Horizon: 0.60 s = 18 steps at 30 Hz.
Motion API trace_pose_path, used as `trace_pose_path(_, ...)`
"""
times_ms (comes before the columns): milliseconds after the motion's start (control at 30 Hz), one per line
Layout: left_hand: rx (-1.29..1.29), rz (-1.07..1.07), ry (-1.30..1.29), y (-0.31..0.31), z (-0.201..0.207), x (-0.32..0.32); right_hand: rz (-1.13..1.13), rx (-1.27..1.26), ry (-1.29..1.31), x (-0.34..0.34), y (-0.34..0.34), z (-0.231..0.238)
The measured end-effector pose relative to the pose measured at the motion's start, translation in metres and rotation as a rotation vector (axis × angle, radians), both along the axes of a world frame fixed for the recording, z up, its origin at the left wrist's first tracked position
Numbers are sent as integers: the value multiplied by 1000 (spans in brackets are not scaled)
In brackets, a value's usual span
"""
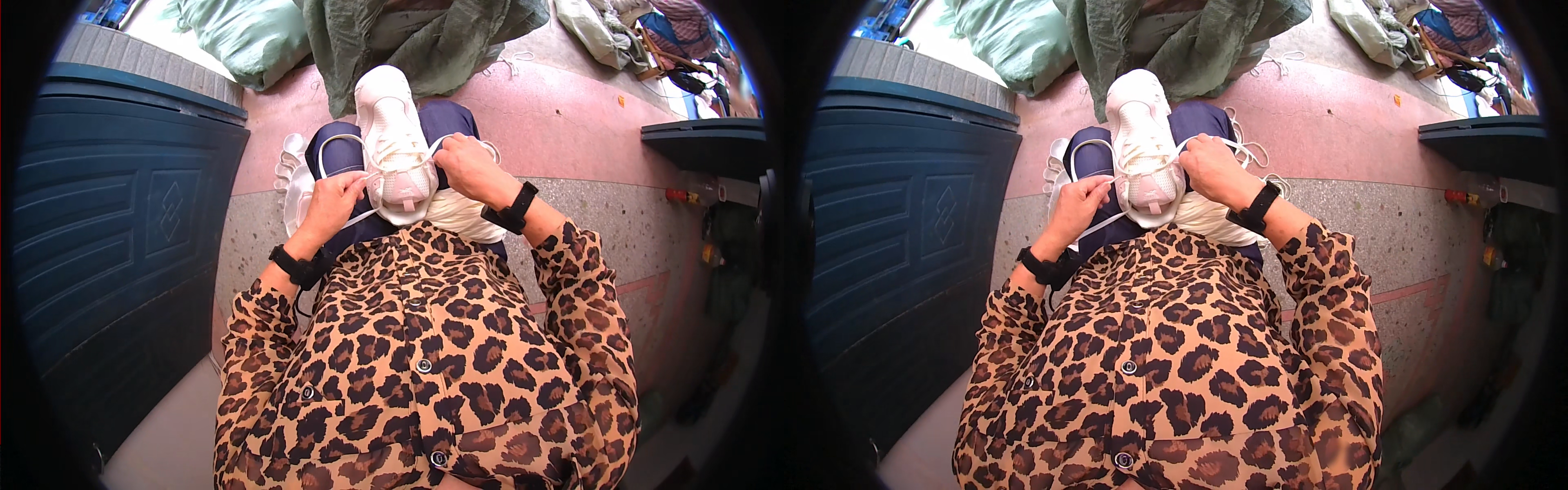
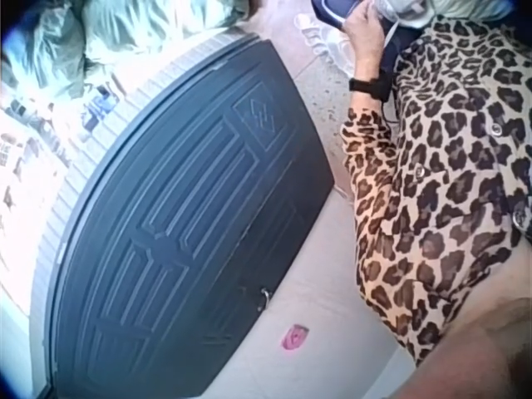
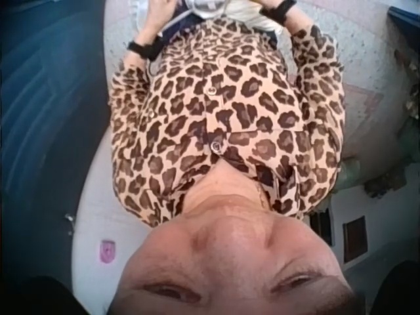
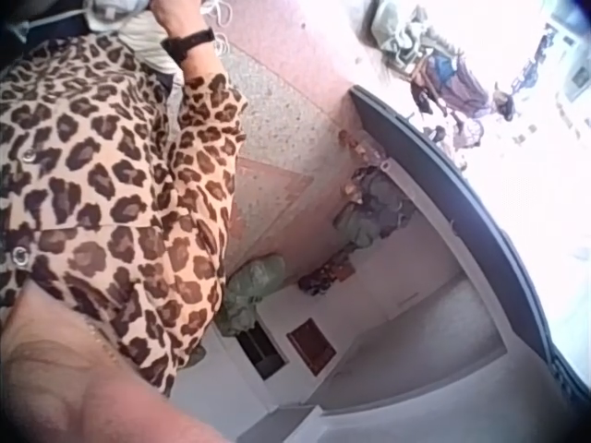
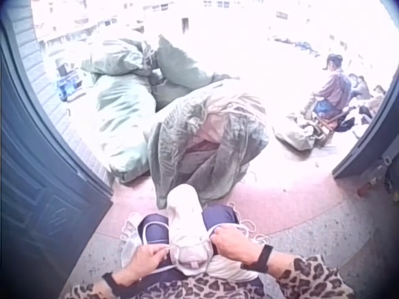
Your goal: The recorder is lacing a white athletic shoe by hand while seated.
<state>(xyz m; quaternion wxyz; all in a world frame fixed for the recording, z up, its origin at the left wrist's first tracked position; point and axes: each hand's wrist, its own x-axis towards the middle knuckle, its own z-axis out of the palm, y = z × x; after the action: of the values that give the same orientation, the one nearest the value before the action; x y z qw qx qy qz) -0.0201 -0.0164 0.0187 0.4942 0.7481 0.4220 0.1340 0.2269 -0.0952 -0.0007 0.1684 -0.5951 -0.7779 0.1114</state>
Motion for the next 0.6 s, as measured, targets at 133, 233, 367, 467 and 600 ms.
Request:
trace_pose_path(133, 161, -1, 51, -2, -9, -2, 54, 3, -262, -9, 8, 10)
trace_pose_path(233, 411, -22, 133, -3, -12, 1, 139, 8, -434, -20, 13, 16)
trace_pose_path(367, 457, -59, 299, -2, -8, 9, 151, 6, -452, -21, 15, 15)
trace_pose_path(467, 544, -106, 326, -1, -4, 13, 71, 35, -263, -16, 13, 11)
trace_pose_path(600, 686, -205, 370, -1, -6, 18, -124, 17, -65, -14, 4, 10)
